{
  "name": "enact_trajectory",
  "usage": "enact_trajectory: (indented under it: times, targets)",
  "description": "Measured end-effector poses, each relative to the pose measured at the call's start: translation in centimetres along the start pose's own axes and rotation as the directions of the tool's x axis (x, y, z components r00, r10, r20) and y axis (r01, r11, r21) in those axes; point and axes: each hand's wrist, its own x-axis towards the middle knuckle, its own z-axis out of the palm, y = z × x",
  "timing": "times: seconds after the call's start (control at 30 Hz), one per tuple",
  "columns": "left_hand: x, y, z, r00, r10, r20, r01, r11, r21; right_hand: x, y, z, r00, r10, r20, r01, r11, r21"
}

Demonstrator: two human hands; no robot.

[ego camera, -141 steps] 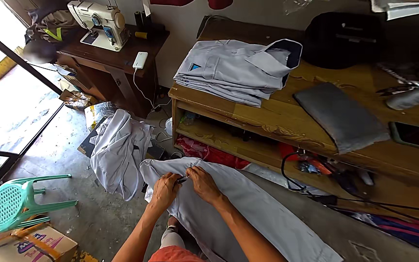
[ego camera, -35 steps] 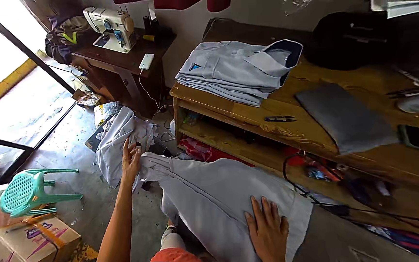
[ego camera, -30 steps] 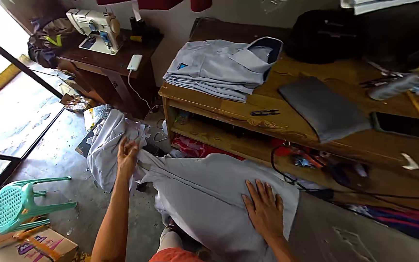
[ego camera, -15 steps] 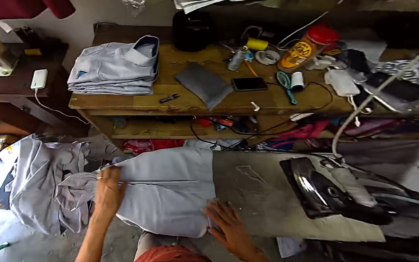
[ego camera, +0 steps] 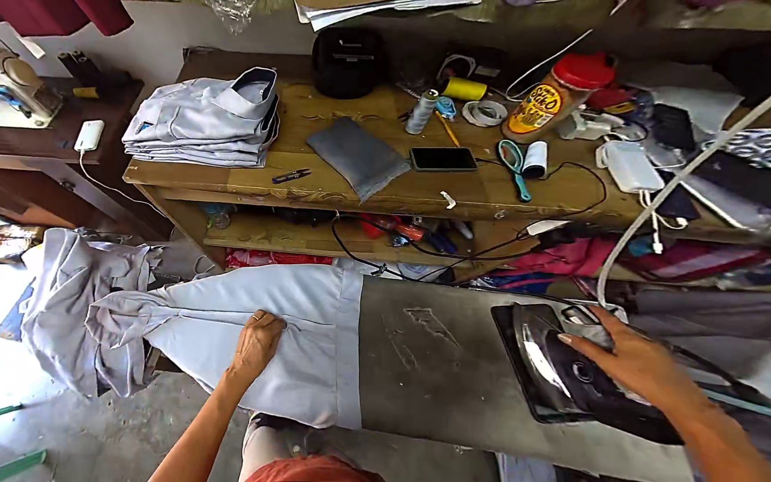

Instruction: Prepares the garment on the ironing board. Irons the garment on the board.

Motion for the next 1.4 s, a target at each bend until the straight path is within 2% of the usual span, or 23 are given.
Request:
enact_trajectory:
  times: [0.07, 0.17, 0.33, 0.5, 0.63, 0.73, 0.83, 1.03, 1.2, 1.27, 1.33, 1.4]
  targets:
    - [0.0, 0.3, 0.2, 1.000, -0.006, -0.004, 0.006, 1.000, -0.002, 0.6, -0.2, 0.5, 0.999, 0.010, 0.046, -0.013, 0.999, 0.053]
    - [0.0, 0.2, 0.2, 1.000, -0.023, 0.002, 0.023, 1.000, 0.002, -0.6, -4.2, 0.8, 0.987, -0.125, 0.104, 0.124, 0.992, 0.017]
    - [-0.2, 0.1, 0.4, 0.999, -0.033, 0.010, 0.032, 0.999, 0.017, -3.9, -16.7, 2.8, 0.889, -0.384, 0.250, 0.392, 0.920, 0.017]
    - [-0.5, -0.3, -0.3, 0.994, -0.093, 0.061, 0.096, 0.995, -0.042, -5.2, -29.7, 7.9, 0.770, -0.497, 0.400, 0.506, 0.858, 0.092]
    - [-2.2, -3.4, -2.3, 0.973, -0.223, -0.058, 0.224, 0.974, 0.015, -5.3, -37.4, 10.9, 0.670, -0.570, 0.475, 0.604, 0.791, 0.096]
    - [-3.9, -6.7, -4.4, 0.941, -0.329, -0.085, 0.335, 0.940, 0.069, -4.4, -41.2, 12.5, 0.579, -0.664, 0.473, 0.706, 0.699, 0.117]
    - [-4.7, -8.5, -6.1, 0.913, -0.404, -0.064, 0.408, 0.910, 0.075, -4.1, -43.5, 13.0, 0.511, -0.684, 0.521, 0.738, 0.659, 0.142]
    - [-4.4, -9.2, -6.4, 0.895, -0.444, -0.032, 0.445, 0.896, 0.002, -4.3, -42.5, 12.8, 0.537, -0.666, 0.517, 0.729, 0.675, 0.113]
    - [-4.5, -9.6, -6.8, 0.896, -0.444, 0.012, 0.443, 0.894, -0.067, -4.6, -48.6, 14.7, 0.518, -0.698, 0.494, 0.748, 0.650, 0.133]
    - [-4.7, -10.1, -7.8, 0.899, -0.436, 0.033, 0.435, 0.883, -0.179, -4.6, -51.7, 15.9, 0.490, -0.723, 0.487, 0.770, 0.621, 0.148]
    - [-5.1, -10.5, -9.8, 0.888, -0.456, -0.057, 0.414, 0.848, -0.332, -4.5, -54.7, 16.8, 0.459, -0.743, 0.487, 0.792, 0.591, 0.154]
    - [-6.2, -11.0, -12.2, 0.795, -0.557, -0.240, 0.485, 0.822, -0.299, -4.6, -57.5, 17.6, 0.427, -0.754, 0.499, 0.809, 0.565, 0.161]
